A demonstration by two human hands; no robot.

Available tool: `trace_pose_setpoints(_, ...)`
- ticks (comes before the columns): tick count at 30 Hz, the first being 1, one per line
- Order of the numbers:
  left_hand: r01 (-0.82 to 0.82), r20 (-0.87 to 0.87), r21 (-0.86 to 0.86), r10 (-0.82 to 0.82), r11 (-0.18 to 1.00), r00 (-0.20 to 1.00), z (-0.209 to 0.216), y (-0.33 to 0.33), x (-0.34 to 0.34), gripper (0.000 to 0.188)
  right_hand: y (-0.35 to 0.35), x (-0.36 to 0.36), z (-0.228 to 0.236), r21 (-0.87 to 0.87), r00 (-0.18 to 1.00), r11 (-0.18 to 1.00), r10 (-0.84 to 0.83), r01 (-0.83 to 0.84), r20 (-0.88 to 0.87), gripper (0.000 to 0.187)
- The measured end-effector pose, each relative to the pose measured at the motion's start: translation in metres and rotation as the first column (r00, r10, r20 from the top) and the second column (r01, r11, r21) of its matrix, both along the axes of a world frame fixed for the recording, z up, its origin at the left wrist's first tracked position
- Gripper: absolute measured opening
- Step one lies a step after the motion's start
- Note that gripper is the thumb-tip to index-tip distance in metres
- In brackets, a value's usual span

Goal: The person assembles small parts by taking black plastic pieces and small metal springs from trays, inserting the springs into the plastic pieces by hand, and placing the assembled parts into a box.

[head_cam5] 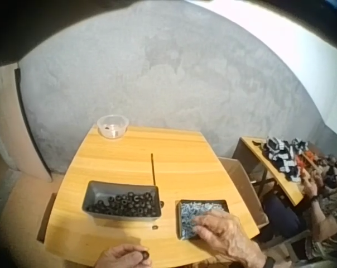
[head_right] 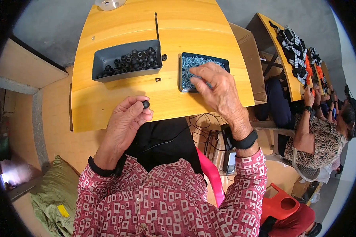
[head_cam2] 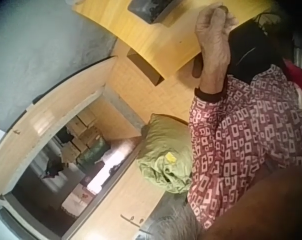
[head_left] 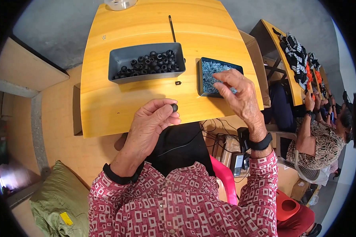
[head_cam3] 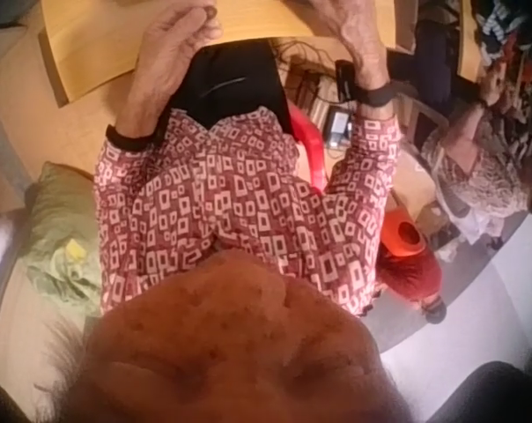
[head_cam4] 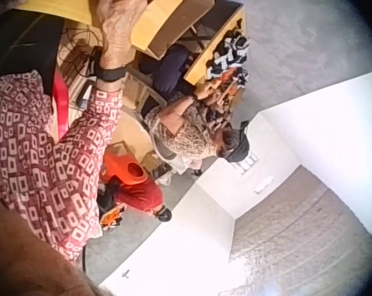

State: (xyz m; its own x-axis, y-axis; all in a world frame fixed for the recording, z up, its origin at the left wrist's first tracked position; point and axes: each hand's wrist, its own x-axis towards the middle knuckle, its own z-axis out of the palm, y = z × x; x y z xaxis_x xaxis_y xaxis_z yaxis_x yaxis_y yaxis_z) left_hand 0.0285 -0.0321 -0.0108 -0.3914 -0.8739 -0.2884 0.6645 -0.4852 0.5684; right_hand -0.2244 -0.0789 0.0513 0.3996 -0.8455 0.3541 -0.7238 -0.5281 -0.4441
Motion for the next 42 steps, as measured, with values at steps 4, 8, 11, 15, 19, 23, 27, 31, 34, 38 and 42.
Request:
trace_pose_setpoints(4, -0.036, 0.137, -0.047, 0.042, 0.998, 0.990, 0.001, 0.003, -0.006, 0.020, 0.027, 0.044, 0.002, -0.027, 0.951, 0.965, 0.262, -0.261, 0.165, 0.021)
trace_pose_setpoints(8, 0.000, 0.162, -0.114, 0.019, 0.994, 0.987, -0.003, 0.007, -0.011, 0.019, 0.037, 0.056, -0.011, -0.025, 0.939, 0.961, 0.274, -0.275, 0.207, 0.022)
trace_pose_setpoints(11, 0.032, 0.147, -0.100, -0.017, 0.994, 0.989, -0.005, 0.008, -0.009, 0.019, 0.039, 0.056, -0.020, -0.035, 0.927, 0.960, 0.277, -0.277, 0.253, 0.023)
trace_pose_setpoints(15, 0.056, 0.058, -0.053, -0.053, 0.997, 0.997, -0.002, 0.008, -0.008, 0.019, 0.043, 0.057, -0.021, -0.052, 0.927, 0.965, 0.263, -0.259, 0.269, 0.025)
trace_pose_setpoints(19, 0.029, 0.080, -0.039, -0.026, 0.999, 0.996, 0.002, 0.010, -0.011, 0.019, 0.048, 0.060, -0.017, -0.169, 0.959, 0.962, 0.240, -0.215, 0.147, 0.026)
trace_pose_setpoints(23, 0.041, 0.133, -0.099, -0.028, 0.994, 0.991, -0.009, 0.009, -0.009, 0.020, 0.049, 0.060, -0.016, -0.118, 0.963, 0.966, 0.245, -0.232, 0.110, 0.028)
trace_pose_setpoints(27, 0.076, 0.128, -0.136, -0.059, 0.988, 0.990, -0.006, 0.007, -0.008, 0.021, 0.047, 0.056, -0.015, -0.052, 0.932, 0.964, 0.266, -0.261, 0.245, 0.027)
trace_pose_setpoints(31, 0.034, 0.076, -0.082, -0.028, 0.996, 0.997, -0.004, 0.008, -0.013, 0.021, 0.049, 0.058, -0.013, -0.064, 0.956, 0.974, 0.224, -0.215, 0.190, 0.026)
trace_pose_setpoints(34, 0.047, 0.132, -0.139, -0.029, 0.989, 0.991, -0.008, 0.006, -0.012, 0.021, 0.050, 0.057, -0.010, -0.059, 0.972, 0.978, 0.208, -0.202, 0.110, 0.023)
trace_pose_setpoints(38, 0.082, 0.094, -0.051, -0.077, 0.995, 0.993, -0.002, 0.005, -0.007, 0.021, 0.023, 0.025, 0.008, -0.083, 0.990, 0.994, 0.077, -0.068, 0.115, 0.020)
trace_pose_setpoints(42, 0.097, 0.100, -0.070, -0.090, 0.993, 0.991, -0.003, 0.007, -0.011, 0.021, -0.011, -0.008, -0.002, 0.002, 0.987, 0.991, -0.135, 0.135, -0.084, 0.017)
